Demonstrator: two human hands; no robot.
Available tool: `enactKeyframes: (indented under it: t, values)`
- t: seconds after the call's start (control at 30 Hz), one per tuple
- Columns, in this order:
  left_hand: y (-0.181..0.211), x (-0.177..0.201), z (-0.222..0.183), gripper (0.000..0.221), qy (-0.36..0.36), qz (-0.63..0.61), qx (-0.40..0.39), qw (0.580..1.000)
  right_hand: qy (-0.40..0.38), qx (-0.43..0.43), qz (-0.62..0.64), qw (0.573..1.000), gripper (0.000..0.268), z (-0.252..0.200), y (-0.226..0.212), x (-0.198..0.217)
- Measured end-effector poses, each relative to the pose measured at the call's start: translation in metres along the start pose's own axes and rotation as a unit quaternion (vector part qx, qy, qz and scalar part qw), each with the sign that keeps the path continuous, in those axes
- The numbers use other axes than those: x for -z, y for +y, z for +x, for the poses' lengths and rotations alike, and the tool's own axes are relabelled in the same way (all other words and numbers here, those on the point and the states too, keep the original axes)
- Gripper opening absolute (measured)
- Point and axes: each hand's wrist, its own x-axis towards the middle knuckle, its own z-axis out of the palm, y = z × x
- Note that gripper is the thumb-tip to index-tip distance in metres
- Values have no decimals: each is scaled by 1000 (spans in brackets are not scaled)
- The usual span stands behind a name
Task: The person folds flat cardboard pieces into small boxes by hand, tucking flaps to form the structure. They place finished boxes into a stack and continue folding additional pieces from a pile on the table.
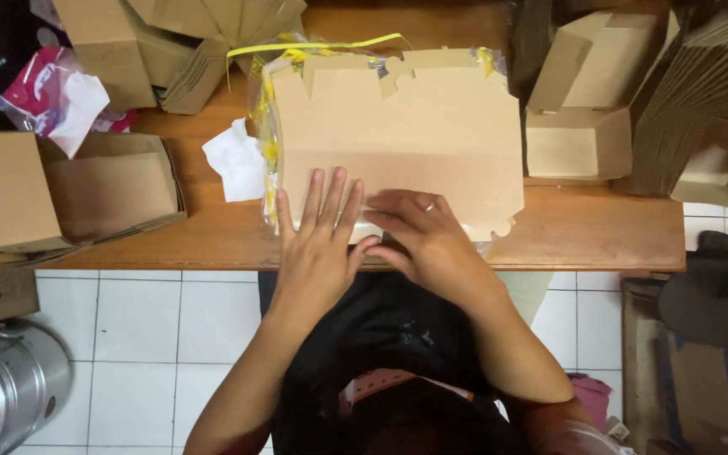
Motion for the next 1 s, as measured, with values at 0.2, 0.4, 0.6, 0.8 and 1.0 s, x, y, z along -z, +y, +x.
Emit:
enactKeyframes:
  t: [0.2,0.4,0.6,0.8,1.0]
  values:
    - [-10,3,2,62,66,-127,-57,988,3,5,-33,999,19,-3,6,7]
    - [-21,16,-5,39,54,-172,-88,980,-16,12,-52,998,27,-5,8,11]
    - [-32,22,-8,33,60,-176,-103,977,-24,83,-81,993,28,8,7,13]
    - [-34,37,3,21,91,-159,-109,977,-7,188,-146,971,19,21,13,17]
    - [-38,31,4,19,88,-145,-94,981,33,169,-103,980,22,17,28,1]
